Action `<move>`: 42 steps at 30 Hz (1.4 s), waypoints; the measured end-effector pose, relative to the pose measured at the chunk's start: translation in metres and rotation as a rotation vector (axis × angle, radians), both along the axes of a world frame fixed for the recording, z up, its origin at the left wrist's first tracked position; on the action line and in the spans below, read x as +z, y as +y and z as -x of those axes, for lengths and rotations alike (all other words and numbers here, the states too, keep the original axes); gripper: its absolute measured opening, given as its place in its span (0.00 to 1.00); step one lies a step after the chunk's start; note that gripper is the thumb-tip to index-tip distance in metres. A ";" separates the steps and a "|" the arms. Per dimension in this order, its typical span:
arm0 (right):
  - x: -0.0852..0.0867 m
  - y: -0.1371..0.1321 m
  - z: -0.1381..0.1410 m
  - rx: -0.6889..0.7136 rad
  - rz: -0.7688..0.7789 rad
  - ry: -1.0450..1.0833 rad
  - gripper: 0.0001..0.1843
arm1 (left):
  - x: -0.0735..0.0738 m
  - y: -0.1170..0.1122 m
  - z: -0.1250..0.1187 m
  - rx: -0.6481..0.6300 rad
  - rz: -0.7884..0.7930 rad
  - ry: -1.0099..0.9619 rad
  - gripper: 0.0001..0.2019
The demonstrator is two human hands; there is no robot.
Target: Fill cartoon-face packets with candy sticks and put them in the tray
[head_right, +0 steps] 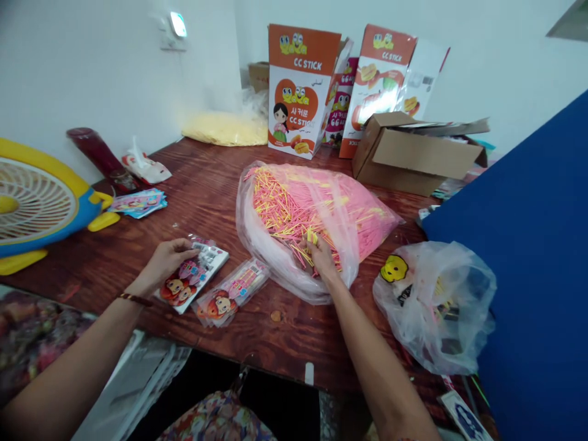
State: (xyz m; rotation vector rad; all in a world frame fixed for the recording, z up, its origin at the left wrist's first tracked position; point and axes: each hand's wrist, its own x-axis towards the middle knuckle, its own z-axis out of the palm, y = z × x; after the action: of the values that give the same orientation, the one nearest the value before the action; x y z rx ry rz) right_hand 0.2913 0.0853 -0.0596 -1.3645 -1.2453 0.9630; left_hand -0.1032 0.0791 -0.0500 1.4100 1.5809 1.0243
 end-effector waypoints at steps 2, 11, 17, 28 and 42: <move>-0.002 0.000 -0.002 -0.013 -0.007 -0.059 0.13 | 0.006 -0.002 0.000 -0.052 -0.042 0.151 0.14; -0.014 0.005 -0.005 0.009 -0.023 -0.082 0.13 | 0.014 -0.005 -0.003 -0.021 -0.147 0.391 0.09; 0.004 0.001 0.003 -0.069 -0.058 0.015 0.18 | 0.034 -0.012 -0.005 0.013 -0.171 0.086 0.10; 0.099 -0.049 0.104 0.448 -0.259 -0.088 0.10 | 0.079 -0.054 -0.092 -0.238 0.071 -0.351 0.12; 0.107 -0.063 0.103 0.348 -0.199 0.335 0.07 | 0.072 -0.072 -0.102 -0.370 0.083 -0.313 0.14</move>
State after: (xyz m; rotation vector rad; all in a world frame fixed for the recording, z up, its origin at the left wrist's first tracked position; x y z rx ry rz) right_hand 0.1884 0.0222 0.0474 -0.8050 -1.2996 1.2150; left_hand -0.0015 0.0067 0.0219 1.3456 1.0759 0.8928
